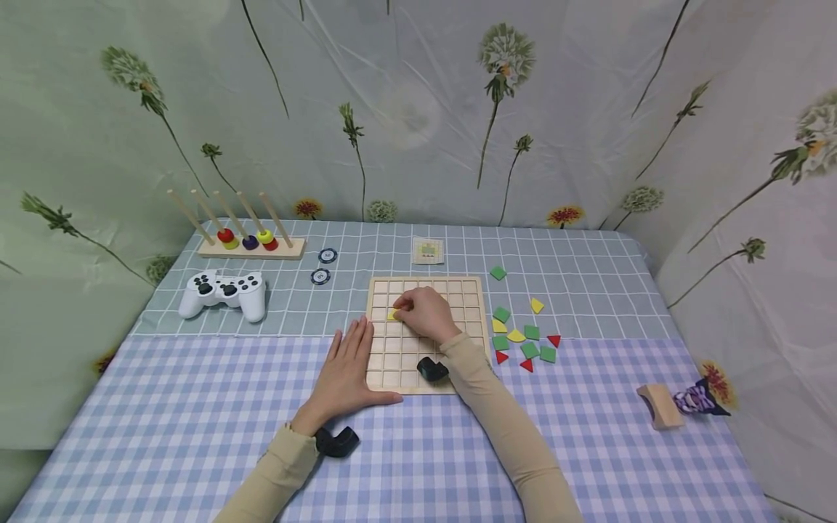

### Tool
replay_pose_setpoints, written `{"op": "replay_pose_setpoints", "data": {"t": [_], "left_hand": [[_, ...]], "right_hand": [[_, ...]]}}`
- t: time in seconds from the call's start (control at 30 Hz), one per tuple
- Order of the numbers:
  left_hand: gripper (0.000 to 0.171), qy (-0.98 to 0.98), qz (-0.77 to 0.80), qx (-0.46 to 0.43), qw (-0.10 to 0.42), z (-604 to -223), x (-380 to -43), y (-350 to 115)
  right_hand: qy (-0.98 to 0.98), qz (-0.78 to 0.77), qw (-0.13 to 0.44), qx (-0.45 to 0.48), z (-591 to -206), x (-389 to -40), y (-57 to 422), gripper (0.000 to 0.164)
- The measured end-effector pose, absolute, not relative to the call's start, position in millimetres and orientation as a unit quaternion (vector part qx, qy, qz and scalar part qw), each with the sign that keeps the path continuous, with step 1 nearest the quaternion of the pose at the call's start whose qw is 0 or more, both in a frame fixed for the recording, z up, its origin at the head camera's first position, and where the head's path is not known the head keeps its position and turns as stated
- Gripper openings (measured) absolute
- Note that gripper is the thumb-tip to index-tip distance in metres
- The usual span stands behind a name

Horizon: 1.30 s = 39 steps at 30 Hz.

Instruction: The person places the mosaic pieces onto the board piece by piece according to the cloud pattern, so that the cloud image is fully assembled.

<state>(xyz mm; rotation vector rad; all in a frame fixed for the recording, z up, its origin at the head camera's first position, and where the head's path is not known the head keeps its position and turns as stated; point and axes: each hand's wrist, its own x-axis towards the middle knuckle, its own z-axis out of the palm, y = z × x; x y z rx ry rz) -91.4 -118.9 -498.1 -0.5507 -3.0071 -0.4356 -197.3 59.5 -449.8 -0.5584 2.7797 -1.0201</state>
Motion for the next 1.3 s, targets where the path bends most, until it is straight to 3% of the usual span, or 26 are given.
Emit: {"op": "replay_pose_setpoints", "data": {"t": [0.4, 0.77, 1.0, 1.3], "left_hand": [[0.134, -0.971, -0.147, -0.182, 0.039, -498, -91, -118], [0.133, -0.973, -0.143, -0.177, 0.033, -498, -92, -119], [0.132, -0.974, -0.140, -0.174, 0.025, -498, -91, -120], [0.132, -0.973, -0.141, -0.179, 0.043, -500, -91, -119]], "right_hand": [[0.919, -0.337, 0.063, -0.197, -451, -205, 75, 0.011], [0.930, -0.360, -0.033, -0.071, -448, -236, 166, 0.023], [0.944, -0.327, -0.028, -0.030, -458, -252, 210, 0.032], [0.949, -0.316, -0.009, -0.001, -461, -254, 217, 0.032]]}}
